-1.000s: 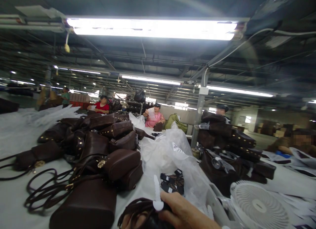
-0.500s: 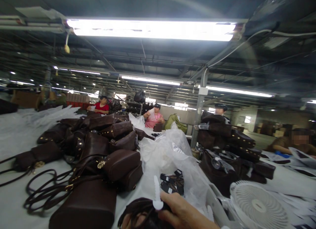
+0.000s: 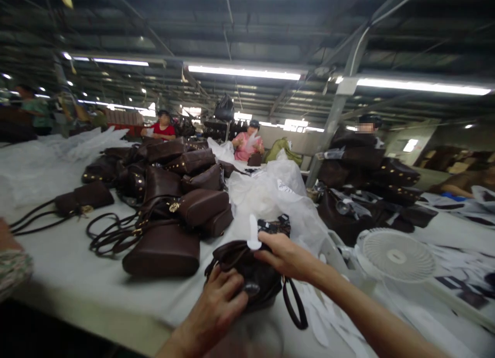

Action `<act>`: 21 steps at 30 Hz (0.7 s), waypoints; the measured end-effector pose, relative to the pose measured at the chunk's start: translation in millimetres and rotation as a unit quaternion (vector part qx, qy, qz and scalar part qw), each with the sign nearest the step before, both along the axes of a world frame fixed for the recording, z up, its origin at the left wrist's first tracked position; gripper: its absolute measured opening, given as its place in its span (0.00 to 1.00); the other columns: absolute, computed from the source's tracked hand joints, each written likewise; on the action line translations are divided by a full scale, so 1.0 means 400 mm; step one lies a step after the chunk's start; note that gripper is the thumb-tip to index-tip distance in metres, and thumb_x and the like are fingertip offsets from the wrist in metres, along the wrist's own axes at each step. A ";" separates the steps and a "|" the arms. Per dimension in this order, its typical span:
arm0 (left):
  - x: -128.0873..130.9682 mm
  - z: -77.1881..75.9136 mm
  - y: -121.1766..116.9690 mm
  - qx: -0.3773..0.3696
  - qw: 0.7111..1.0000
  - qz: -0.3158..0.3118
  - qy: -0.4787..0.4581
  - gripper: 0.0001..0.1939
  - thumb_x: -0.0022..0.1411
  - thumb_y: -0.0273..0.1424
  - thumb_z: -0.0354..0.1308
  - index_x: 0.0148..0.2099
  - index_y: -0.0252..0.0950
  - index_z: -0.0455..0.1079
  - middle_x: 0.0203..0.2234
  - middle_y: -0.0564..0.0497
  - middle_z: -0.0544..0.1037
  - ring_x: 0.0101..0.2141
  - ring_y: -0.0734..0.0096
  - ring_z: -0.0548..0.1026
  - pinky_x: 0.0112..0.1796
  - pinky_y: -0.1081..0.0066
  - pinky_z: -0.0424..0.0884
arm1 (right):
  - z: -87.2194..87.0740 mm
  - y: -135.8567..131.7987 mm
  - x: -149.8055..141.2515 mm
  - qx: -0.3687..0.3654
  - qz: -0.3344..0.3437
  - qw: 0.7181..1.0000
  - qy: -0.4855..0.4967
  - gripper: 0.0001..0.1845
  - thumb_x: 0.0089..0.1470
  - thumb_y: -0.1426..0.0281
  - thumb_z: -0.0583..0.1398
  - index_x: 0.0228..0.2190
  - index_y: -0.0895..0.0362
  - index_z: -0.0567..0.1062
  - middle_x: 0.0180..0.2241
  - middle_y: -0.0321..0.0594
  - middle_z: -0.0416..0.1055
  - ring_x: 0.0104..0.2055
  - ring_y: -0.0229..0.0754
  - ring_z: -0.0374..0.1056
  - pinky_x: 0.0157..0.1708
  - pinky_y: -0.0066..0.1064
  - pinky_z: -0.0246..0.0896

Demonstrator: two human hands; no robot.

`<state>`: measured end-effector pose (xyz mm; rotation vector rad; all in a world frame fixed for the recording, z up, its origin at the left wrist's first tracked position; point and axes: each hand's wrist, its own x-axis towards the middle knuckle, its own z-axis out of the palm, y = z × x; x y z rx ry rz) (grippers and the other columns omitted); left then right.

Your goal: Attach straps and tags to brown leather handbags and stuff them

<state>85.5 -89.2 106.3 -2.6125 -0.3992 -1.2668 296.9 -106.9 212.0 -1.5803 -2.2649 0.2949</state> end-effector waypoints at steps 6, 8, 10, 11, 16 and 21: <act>-0.025 0.028 -0.014 -0.009 0.995 -0.074 0.065 0.09 0.69 0.26 0.48 0.40 0.34 0.70 0.31 0.49 0.74 0.38 0.68 0.69 0.41 0.66 0.67 | 0.006 -0.011 0.014 -0.001 0.026 0.999 0.020 0.04 0.59 0.69 0.56 0.33 0.56 0.68 0.29 0.36 0.71 0.30 0.38 0.64 0.32 0.28 0.53; -0.025 0.026 -0.014 -0.013 0.994 -0.075 0.079 0.08 0.69 0.26 0.49 0.40 0.35 0.69 0.30 0.50 0.74 0.37 0.69 0.70 0.40 0.66 0.67 | 0.005 -0.017 0.021 0.000 0.027 0.999 0.018 0.04 0.59 0.69 0.56 0.33 0.55 0.68 0.29 0.35 0.70 0.30 0.37 0.63 0.32 0.27 0.52; -0.022 0.025 -0.012 -0.018 0.995 -0.066 0.078 0.09 0.69 0.26 0.48 0.39 0.35 0.69 0.30 0.50 0.74 0.36 0.69 0.70 0.40 0.66 0.68 | 0.001 -0.018 0.026 0.003 0.028 1.000 0.012 0.04 0.59 0.69 0.56 0.32 0.55 0.67 0.29 0.36 0.70 0.30 0.37 0.63 0.32 0.27 0.52; -0.019 0.025 -0.010 -0.021 0.995 -0.061 0.073 0.10 0.69 0.26 0.47 0.39 0.35 0.69 0.29 0.50 0.74 0.36 0.69 0.71 0.40 0.66 0.68 | -0.002 -0.018 0.027 0.003 0.032 0.999 0.006 0.04 0.59 0.68 0.56 0.32 0.55 0.67 0.29 0.36 0.70 0.31 0.38 0.64 0.32 0.27 0.52; -0.010 0.035 -0.007 -0.029 0.998 -0.021 0.053 0.18 0.70 0.24 0.39 0.51 0.34 0.69 0.38 0.47 0.78 0.40 0.67 0.73 0.44 0.68 0.72 | -0.007 -0.009 -0.013 -0.046 0.104 0.993 -0.035 0.04 0.49 0.72 0.59 0.30 0.56 0.67 0.30 0.38 0.71 0.32 0.39 0.65 0.30 0.27 0.52; -0.003 -0.014 0.010 0.070 0.996 0.051 0.019 0.19 0.71 0.32 0.40 0.54 0.37 0.70 0.41 0.50 0.79 0.38 0.69 0.75 0.42 0.76 0.73 | 0.007 0.011 -0.073 -0.079 0.125 0.979 -0.140 0.17 0.46 0.76 0.55 0.41 0.57 0.68 0.32 0.43 0.75 0.30 0.42 0.67 0.25 0.28 0.48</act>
